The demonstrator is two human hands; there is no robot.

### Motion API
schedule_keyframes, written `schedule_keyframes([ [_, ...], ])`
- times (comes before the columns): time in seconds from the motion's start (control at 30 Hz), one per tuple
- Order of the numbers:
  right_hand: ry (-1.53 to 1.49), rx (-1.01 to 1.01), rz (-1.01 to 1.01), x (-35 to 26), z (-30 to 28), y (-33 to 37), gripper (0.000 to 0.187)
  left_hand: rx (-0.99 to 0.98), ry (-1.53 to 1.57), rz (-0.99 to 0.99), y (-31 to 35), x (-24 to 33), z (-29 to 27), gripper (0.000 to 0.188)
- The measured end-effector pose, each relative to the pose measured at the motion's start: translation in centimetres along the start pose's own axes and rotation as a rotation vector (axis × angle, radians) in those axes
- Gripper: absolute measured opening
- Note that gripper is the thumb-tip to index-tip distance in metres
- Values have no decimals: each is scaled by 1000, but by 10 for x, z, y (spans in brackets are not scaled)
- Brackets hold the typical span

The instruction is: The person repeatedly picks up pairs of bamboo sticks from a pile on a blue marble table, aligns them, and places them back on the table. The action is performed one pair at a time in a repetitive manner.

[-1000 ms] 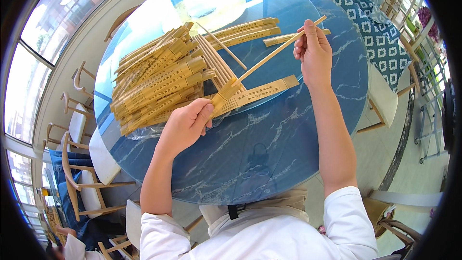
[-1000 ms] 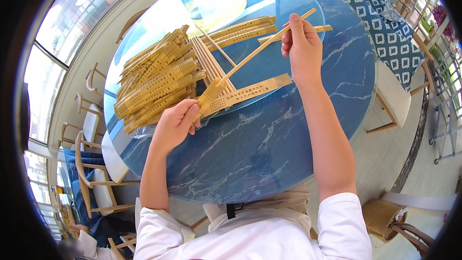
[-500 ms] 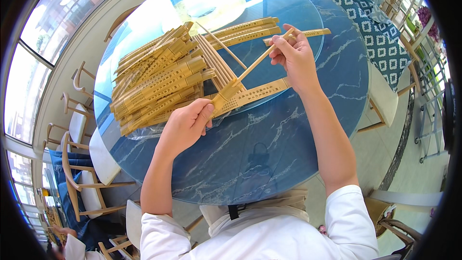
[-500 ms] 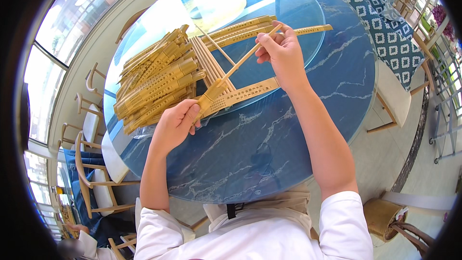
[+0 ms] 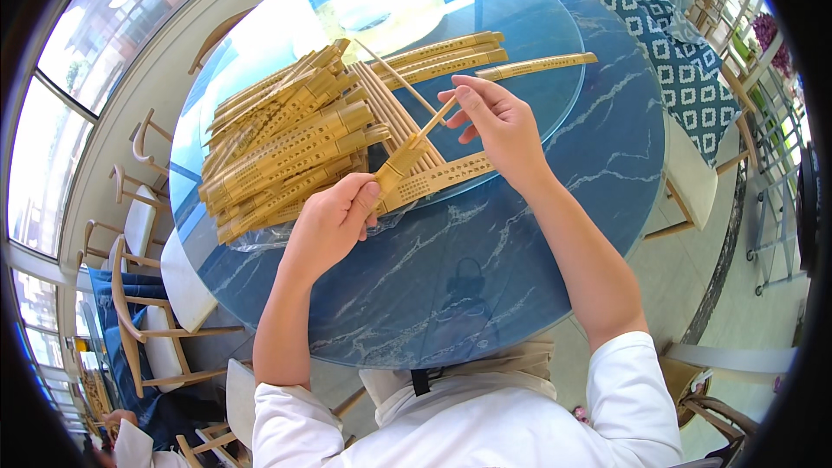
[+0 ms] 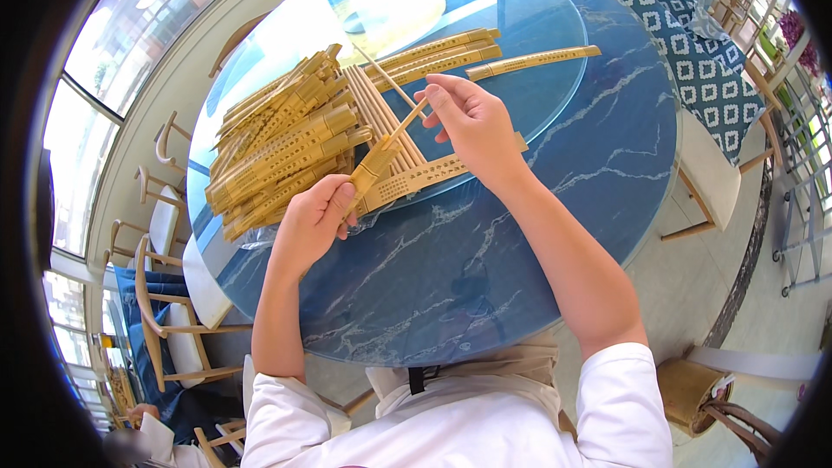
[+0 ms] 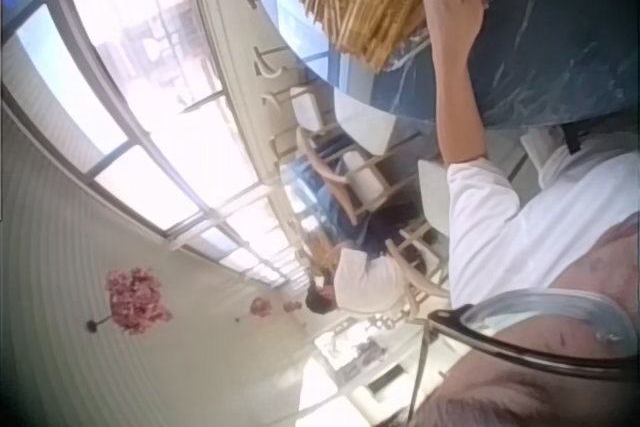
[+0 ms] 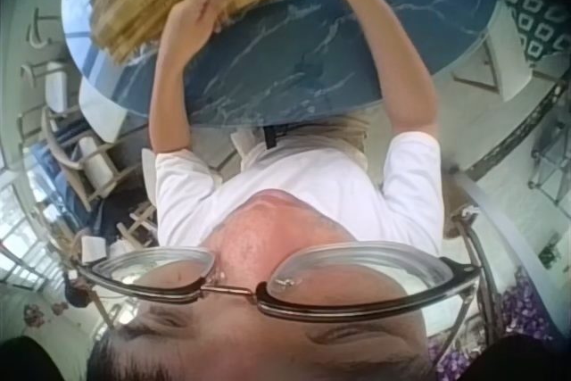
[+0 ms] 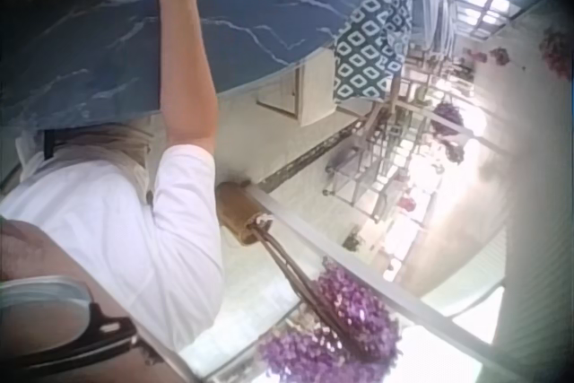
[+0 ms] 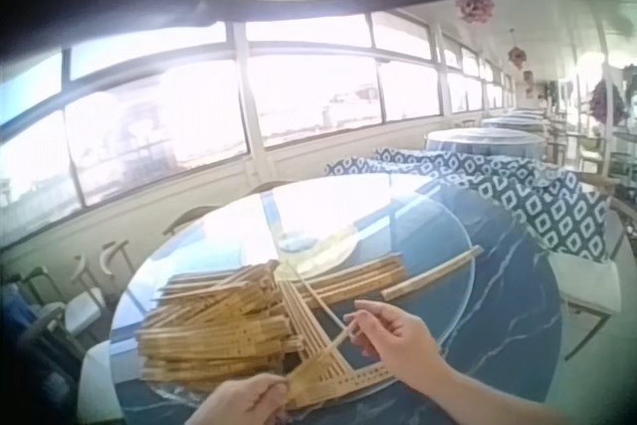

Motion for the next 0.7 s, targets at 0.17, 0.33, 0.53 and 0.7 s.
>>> schedule_keyframes([
  [0.17,33,-100,36,9,18,8,39,12,-2,-13,-1,-1,-1,28],
  [0.33,-34,-182,54,9,38,20,37,24,8,9,-1,2,-3,28],
  [0.53,105,-389,58,8,64,39,55,45,-1,1,-1,2,-7,28],
  [0.7,-142,-362,180,14,63,35,32,48,-50,53,0,4,-3,23],
])
Point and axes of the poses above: each hand's wrist, its own y-axis away from the middle knuckle, its own z-axis out of the palm, x = y × z, the point moved 10 cm from there along -y, towards the middle knuckle, and after that the axes turned 5 degrees about -z, right-handed, at the moved point
